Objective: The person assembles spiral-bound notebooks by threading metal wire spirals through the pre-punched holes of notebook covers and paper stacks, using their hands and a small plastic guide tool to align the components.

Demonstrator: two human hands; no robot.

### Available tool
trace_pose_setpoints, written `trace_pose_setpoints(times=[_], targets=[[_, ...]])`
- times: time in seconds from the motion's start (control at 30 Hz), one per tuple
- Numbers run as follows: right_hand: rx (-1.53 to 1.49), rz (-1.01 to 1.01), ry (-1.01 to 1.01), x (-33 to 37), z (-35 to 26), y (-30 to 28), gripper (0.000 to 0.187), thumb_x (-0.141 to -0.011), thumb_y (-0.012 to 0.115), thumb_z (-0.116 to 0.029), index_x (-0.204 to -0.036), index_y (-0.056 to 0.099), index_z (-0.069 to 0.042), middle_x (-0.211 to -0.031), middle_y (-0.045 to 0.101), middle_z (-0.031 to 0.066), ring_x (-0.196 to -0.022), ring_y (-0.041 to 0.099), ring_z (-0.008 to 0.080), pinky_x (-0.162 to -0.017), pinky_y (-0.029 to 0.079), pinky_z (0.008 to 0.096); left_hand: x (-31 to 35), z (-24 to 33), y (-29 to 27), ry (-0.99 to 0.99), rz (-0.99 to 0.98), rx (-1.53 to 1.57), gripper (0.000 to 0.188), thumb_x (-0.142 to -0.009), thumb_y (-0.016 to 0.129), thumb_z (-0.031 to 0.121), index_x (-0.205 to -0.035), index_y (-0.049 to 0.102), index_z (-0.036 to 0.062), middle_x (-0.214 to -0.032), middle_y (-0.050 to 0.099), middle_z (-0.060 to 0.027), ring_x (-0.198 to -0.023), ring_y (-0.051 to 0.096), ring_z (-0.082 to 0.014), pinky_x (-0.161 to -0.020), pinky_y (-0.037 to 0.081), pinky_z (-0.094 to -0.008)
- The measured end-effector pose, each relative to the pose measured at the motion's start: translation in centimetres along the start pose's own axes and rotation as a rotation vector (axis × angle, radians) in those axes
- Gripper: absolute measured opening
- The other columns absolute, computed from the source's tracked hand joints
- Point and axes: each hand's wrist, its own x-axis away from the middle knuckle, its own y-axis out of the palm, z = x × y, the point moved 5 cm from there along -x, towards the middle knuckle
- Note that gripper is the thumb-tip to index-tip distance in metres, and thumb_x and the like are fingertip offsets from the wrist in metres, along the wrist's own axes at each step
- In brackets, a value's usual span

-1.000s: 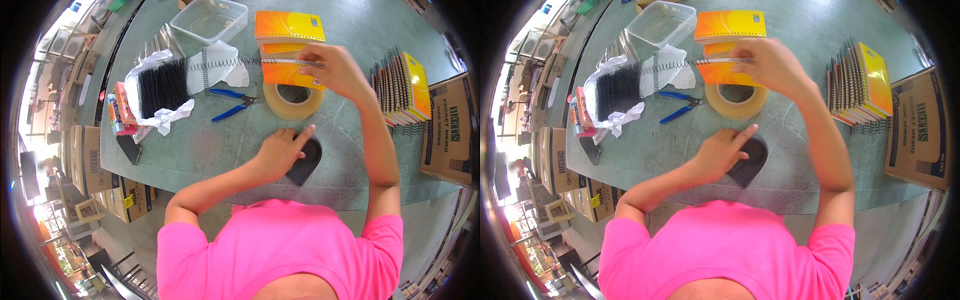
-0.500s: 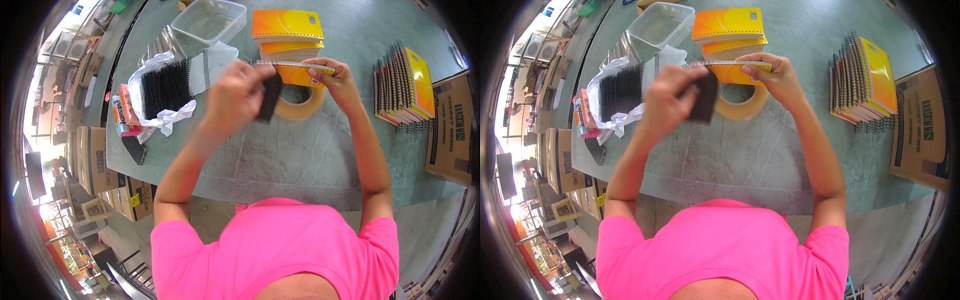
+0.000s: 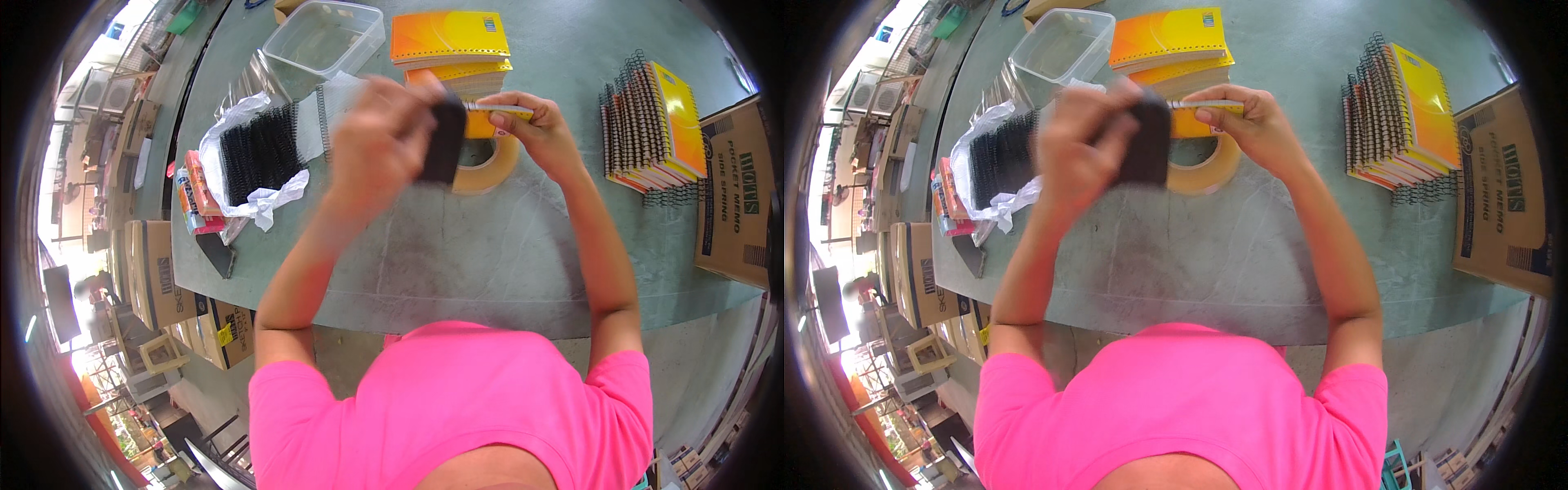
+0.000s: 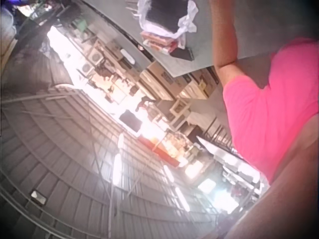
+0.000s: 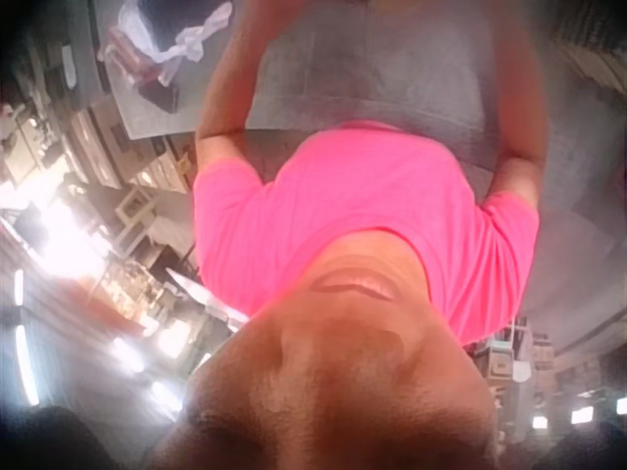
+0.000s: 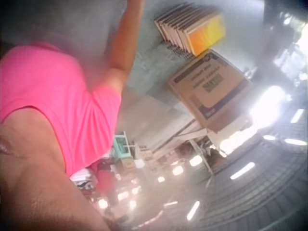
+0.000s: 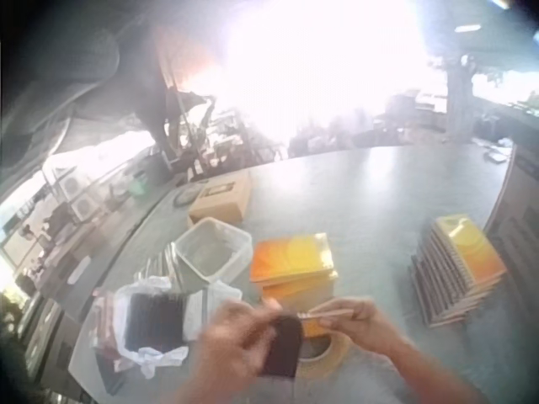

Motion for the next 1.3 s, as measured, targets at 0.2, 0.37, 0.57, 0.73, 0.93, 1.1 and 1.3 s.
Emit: trace_pose_setpoints(times=[0.2, 0.37, 0.57, 0.73, 0.93, 1.1, 1.3], targets=[[-0.092, 0.068, 0.005, 0.2, -0.1, -0.1, 0.023, -0.081, 0.068, -0.009, -0.103, 0.065, -0.002, -0.09, 0.064, 0.0012, -0.082, 0.057, 0.007, -0.076, 0.047, 0.021, -1.1, 0.5, -0.4, -0.055, -0.025, 0.05, 0.029, -0.074, 0.07, 0.005, -0.103, 0.067, 0.0115, -0.089, 0.062, -0.0084, -0.079, 0.062, -0.0188, -0.071, 0.049, -0.0298], [-0.041, 0.005, 0.048, 0.8, 0.9, -0.5, 0.026, -0.082, 0.065, -0.006, -0.108, 0.063, 0.0, -0.097, 0.066, 0.0038, -0.084, 0.059, 0.0066, -0.077, 0.048, 0.0217, -1.7, 1.1, 0.1, -0.086, 0.101, 0.13, 0.029, -0.072, 0.069, 0.003, -0.101, 0.066, 0.0098, -0.086, 0.06, -0.0101, -0.079, 0.06, -0.0216, -0.071, 0.048, -0.0313], [-0.138, -0.003, 0.033, 1.4, 0.5, -0.5, 0.026, -0.084, 0.062, -0.001, -0.109, 0.062, 0.001, -0.095, 0.067, 0.0022, -0.086, 0.058, 0.0056, -0.078, 0.047, 0.0212, -1.6, 2.5, 2.3, -0.026, -0.117, 0.131, 0.032, -0.072, 0.071, 0.005, -0.103, 0.067, 0.0123, -0.086, 0.06, -0.0112, -0.083, 0.059, -0.0251, -0.077, 0.047, -0.0319], [-0.072, -0.115, 0.02, 1.6, 0.9, -0.4, 0.028, -0.087, 0.058, -0.001, -0.115, 0.06, 0.001, -0.098, 0.066, 0.0025, -0.088, 0.057, 0.0047, -0.08, 0.047, 0.0222, -1.8, 3.6, 3.4, -0.002, -0.187, 0.142, 0.029, -0.073, 0.071, 0.006, -0.101, 0.066, 0.009, -0.086, 0.06, -0.0106, -0.082, 0.059, -0.025, -0.074, 0.048, -0.032], [-0.094, -0.072, -0.018, 1.8, 0.9, -0.7, 0.027, -0.088, 0.056, -0.003, -0.115, 0.059, 0.002, -0.098, 0.066, 0.003, -0.088, 0.056, 0.0049, -0.077, 0.047, 0.0221, -0.8, 4.6, 4.3, -0.003, -0.148, 0.185, 0.032, -0.073, 0.069, 0.005, -0.105, 0.063, 0.0071, -0.088, 0.057, -0.0113, -0.084, 0.058, -0.0286, -0.073, 0.047, -0.0334], [-0.102, -0.06, 0.009, 1.7, 0.4, -0.1, 0.028, -0.087, 0.061, -0.008, -0.114, 0.06, 0.0, -0.102, 0.065, 0.0041, -0.091, 0.057, 0.0069, -0.084, 0.047, 0.0233, 2.5, 6.3, 5.2, 0.026, -0.246, 0.258, 0.031, -0.075, 0.068, 0.005, -0.105, 0.063, 0.0091, -0.091, 0.056, -0.0117, -0.091, 0.056, -0.0286, -0.076, 0.046, -0.0356], [-0.013, 0.077, 0.021, 2.4, 0.5, -1.0, 0.03, -0.086, 0.065, -0.015, -0.109, 0.061, 0.003, -0.091, 0.066, 0.0023, -0.084, 0.056, 0.0048, -0.076, 0.046, 0.0224, -2.6, 3.8, 6.0, 0.233, -0.319, -0.172, 0.021, -0.078, 0.065, 0.009, -0.099, 0.063, 0.0061, -0.093, 0.057, -0.0116, -0.094, 0.055, -0.0286, -0.076, 0.045, -0.0382]])
